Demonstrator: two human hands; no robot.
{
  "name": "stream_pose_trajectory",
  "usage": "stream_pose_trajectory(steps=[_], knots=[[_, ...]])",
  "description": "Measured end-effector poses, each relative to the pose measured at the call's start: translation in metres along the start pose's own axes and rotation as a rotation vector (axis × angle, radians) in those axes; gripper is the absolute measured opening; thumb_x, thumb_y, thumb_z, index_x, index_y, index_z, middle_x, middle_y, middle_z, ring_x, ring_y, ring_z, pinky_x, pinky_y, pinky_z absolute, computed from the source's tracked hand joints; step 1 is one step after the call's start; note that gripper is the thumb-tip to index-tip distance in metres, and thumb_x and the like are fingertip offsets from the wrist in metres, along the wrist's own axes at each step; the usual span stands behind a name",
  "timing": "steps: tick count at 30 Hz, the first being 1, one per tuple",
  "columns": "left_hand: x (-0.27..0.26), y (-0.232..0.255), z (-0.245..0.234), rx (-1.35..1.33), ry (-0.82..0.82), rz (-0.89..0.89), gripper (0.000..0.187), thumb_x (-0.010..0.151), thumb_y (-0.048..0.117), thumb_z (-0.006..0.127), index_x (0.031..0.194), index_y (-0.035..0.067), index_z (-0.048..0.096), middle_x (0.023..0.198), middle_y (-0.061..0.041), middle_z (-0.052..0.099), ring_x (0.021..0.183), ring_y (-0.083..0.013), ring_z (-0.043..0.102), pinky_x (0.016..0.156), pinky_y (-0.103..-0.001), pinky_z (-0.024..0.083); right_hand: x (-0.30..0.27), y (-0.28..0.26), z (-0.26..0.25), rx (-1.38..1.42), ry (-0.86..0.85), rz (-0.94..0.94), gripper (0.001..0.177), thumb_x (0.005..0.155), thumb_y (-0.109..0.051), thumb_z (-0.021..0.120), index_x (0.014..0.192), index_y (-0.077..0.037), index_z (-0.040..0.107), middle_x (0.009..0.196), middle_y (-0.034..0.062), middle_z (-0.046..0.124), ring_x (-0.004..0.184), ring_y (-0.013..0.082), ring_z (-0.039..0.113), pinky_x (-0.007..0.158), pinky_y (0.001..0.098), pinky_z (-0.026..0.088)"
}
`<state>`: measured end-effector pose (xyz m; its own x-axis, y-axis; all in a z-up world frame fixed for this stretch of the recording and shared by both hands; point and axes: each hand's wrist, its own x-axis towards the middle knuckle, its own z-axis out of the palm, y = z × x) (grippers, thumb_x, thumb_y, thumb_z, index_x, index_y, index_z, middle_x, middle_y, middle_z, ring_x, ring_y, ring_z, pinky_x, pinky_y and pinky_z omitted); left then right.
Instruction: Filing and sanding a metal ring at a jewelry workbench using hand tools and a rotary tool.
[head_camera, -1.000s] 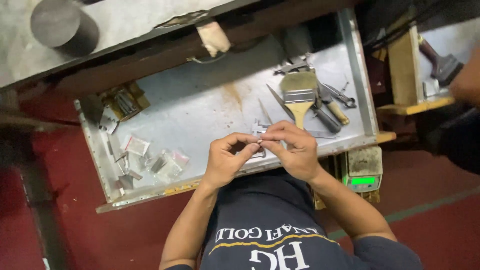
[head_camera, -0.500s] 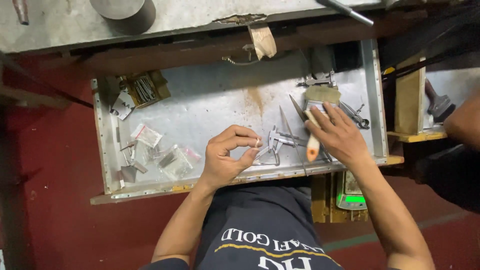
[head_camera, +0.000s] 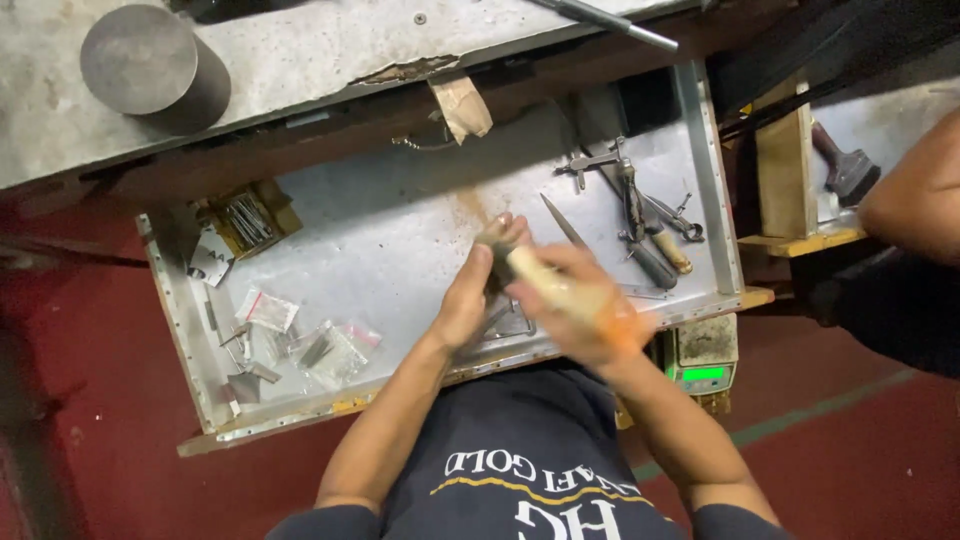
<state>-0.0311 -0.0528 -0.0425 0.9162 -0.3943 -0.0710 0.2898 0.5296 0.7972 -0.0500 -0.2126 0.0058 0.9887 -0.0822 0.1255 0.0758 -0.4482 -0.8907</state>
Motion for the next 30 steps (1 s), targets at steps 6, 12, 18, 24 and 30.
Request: stream_pose_trajectory(steps=[6,12,18,24,30], knots=[[-0.010,0.030,-0.002,0.217,0.033,0.020,0.047,0.113,0.025,0.041,0.152,-0.002,0.042,0.155,-0.026,0.047,0.146,-0.0397,0.042,0.120,-0.052,0.033,0.052,0.010,-0.022,0.088,0.223,-0.256,0.026,0.095,-0.004,0.083,0.112,0.008,0.068,0.080,0.0163,0.068,0.076,0.0183,0.068,0.066,0.0306,0.056],[-0.017,0.008,-0.018,-0.035,0.159,0.136,0.039,0.112,0.020,0.044,0.149,0.009,0.040,0.159,-0.020,0.045,0.149,-0.0308,0.040,0.122,-0.043,0.033,0.029,-0.004,-0.026,-0.048,0.142,-0.441,0.016,0.092,-0.004,0.083,0.104,0.003,0.076,0.104,0.0208,0.079,0.097,0.0351,0.078,0.083,0.0387,0.062],[-0.026,0.048,0.017,-0.093,0.020,0.043,0.059,0.109,0.036,0.046,0.155,0.001,0.037,0.167,-0.020,0.033,0.153,-0.0340,0.033,0.122,-0.047,0.030,0.022,0.026,-0.054,-0.347,0.048,-0.905,0.015,0.099,-0.005,0.069,0.108,-0.001,0.080,0.112,0.0172,0.079,0.098,0.0350,0.077,0.086,0.0372,0.061],[-0.036,0.040,-0.025,0.147,0.207,0.166,0.023,0.101,0.006,0.061,0.110,-0.014,0.068,0.116,-0.024,0.063,0.102,-0.0312,0.070,0.098,-0.048,0.060,-0.015,0.068,-0.088,-0.825,-0.474,-0.463,0.051,0.096,0.001,0.058,0.147,-0.008,0.058,0.146,0.0228,0.060,0.140,0.0484,0.050,0.116,0.0547,0.041],[-0.056,0.040,-0.048,0.309,0.264,0.194,0.012,0.092,0.011,0.076,0.103,0.007,0.077,0.101,-0.012,0.069,0.092,-0.0252,0.068,0.086,-0.038,0.063,0.116,0.099,-0.199,-0.322,0.674,-0.278,0.025,0.096,0.011,0.070,0.108,-0.005,0.056,0.103,0.0124,0.060,0.091,0.0249,0.059,0.073,0.0342,0.053]])
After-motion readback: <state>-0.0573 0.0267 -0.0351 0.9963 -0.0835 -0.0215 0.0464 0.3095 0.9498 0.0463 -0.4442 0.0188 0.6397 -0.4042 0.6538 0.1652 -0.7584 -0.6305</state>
